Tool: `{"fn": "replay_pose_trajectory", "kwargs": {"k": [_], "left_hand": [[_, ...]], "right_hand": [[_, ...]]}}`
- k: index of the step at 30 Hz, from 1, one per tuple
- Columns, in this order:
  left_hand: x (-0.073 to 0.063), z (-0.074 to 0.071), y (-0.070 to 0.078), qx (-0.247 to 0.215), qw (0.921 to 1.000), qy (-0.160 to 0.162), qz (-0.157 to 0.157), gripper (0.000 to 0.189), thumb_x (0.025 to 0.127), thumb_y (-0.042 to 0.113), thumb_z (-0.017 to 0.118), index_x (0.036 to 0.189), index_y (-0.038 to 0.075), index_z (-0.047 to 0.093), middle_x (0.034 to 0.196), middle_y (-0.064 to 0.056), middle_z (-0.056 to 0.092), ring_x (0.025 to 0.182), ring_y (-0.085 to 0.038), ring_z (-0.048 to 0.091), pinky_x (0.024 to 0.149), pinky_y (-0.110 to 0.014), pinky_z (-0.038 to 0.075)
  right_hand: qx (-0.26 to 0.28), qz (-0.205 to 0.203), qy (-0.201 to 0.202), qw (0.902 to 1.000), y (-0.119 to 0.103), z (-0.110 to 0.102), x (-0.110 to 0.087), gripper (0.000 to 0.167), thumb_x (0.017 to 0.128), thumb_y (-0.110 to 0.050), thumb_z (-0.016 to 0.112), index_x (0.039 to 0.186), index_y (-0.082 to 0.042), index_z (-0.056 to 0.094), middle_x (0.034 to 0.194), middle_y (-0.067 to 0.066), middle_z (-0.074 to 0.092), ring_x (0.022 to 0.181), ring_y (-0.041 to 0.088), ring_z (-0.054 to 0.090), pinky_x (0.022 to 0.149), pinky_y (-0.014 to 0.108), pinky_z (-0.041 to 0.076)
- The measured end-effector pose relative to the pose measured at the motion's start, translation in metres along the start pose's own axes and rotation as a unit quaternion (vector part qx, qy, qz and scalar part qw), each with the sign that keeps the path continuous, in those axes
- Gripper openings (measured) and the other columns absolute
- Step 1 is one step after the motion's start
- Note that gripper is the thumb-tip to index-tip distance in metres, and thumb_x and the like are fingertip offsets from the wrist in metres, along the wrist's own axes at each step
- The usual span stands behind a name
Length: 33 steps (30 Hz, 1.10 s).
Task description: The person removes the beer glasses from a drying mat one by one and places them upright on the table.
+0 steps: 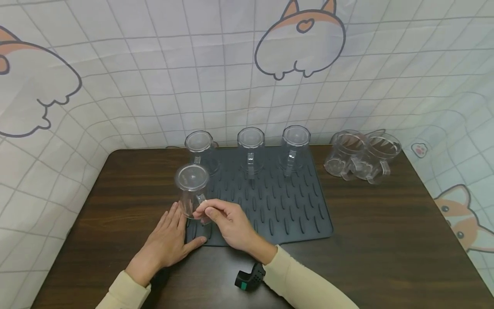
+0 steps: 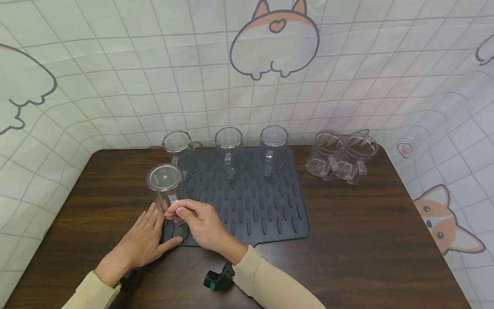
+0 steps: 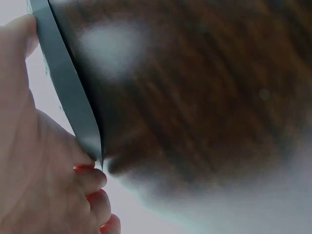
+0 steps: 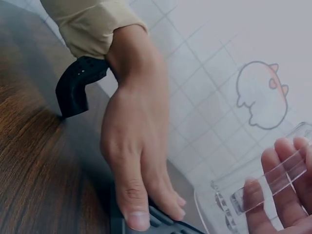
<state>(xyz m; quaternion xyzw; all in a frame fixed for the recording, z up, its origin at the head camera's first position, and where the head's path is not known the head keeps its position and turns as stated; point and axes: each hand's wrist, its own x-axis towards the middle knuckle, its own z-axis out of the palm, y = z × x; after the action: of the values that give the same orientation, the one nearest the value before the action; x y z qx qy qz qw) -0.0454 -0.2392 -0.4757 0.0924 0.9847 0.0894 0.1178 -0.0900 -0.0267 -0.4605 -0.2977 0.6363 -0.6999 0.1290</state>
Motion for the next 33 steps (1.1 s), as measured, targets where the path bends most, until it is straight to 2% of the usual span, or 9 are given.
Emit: {"fn": "replay_pose_trajectory", "kwargs": {"k": [3, 9, 15, 26, 33], "left_hand": [[0.000, 0.000, 0.000, 0.003, 1.0000, -0.001, -0.003, 0.112, 0.094, 0.075, 0.051, 0.160, -0.010, 0.021, 0.170, -0.031, 0.019, 0.160, -0.047, 0.018, 0.128, -0.064, 0.022], [0.001, 0.000, 0.002, 0.003, 1.0000, -0.001, -0.006, 0.111, 0.095, 0.075, 0.052, 0.160, -0.010, 0.023, 0.170, -0.031, 0.020, 0.160, -0.047, 0.018, 0.128, -0.064, 0.022], [0.001, -0.001, 0.002, 0.003, 1.0000, -0.002, -0.009, 0.110, 0.095, 0.073, 0.053, 0.159, -0.011, 0.024, 0.169, -0.032, 0.021, 0.160, -0.048, 0.019, 0.128, -0.065, 0.023], [0.001, 0.002, 0.002, -0.007, 0.9998, -0.013, -0.014, 0.111, 0.095, 0.076, 0.049, 0.160, -0.010, 0.021, 0.170, -0.031, 0.016, 0.160, -0.048, 0.016, 0.128, -0.065, 0.021], [0.001, 0.002, 0.002, -0.006, 0.9997, -0.011, -0.019, 0.112, 0.095, 0.077, 0.049, 0.161, -0.009, 0.021, 0.171, -0.031, 0.016, 0.160, -0.048, 0.016, 0.128, -0.065, 0.020]], "right_hand": [[-0.005, -0.010, 0.002, 0.9999, -0.002, -0.005, -0.004, 0.028, 0.110, -0.017, 0.048, 0.118, 0.001, 0.067, 0.114, 0.025, 0.074, 0.106, 0.030, 0.073, 0.094, 0.033, 0.062], [-0.023, -0.025, 0.022, 0.9992, -0.009, -0.016, -0.009, 0.026, 0.110, -0.016, 0.048, 0.115, 0.000, 0.067, 0.110, 0.023, 0.075, 0.104, 0.014, 0.074, 0.094, 0.033, 0.062], [-0.036, -0.020, 0.036, 0.9985, -0.015, -0.024, -0.014, 0.026, 0.110, -0.017, 0.048, 0.113, -0.001, 0.069, 0.108, 0.022, 0.076, 0.102, 0.009, 0.074, 0.094, 0.032, 0.062], [-0.030, -0.035, 0.060, 0.9972, -0.019, -0.039, -0.023, 0.028, 0.110, -0.017, 0.047, 0.111, 0.003, 0.067, 0.105, 0.024, 0.071, 0.097, 0.006, 0.072, 0.089, 0.034, 0.063], [-0.048, -0.034, 0.062, 0.9963, -0.027, -0.047, -0.030, 0.027, 0.110, -0.017, 0.047, 0.110, -0.001, 0.069, 0.105, 0.022, 0.073, 0.096, 0.010, 0.075, 0.087, 0.033, 0.063]]}}
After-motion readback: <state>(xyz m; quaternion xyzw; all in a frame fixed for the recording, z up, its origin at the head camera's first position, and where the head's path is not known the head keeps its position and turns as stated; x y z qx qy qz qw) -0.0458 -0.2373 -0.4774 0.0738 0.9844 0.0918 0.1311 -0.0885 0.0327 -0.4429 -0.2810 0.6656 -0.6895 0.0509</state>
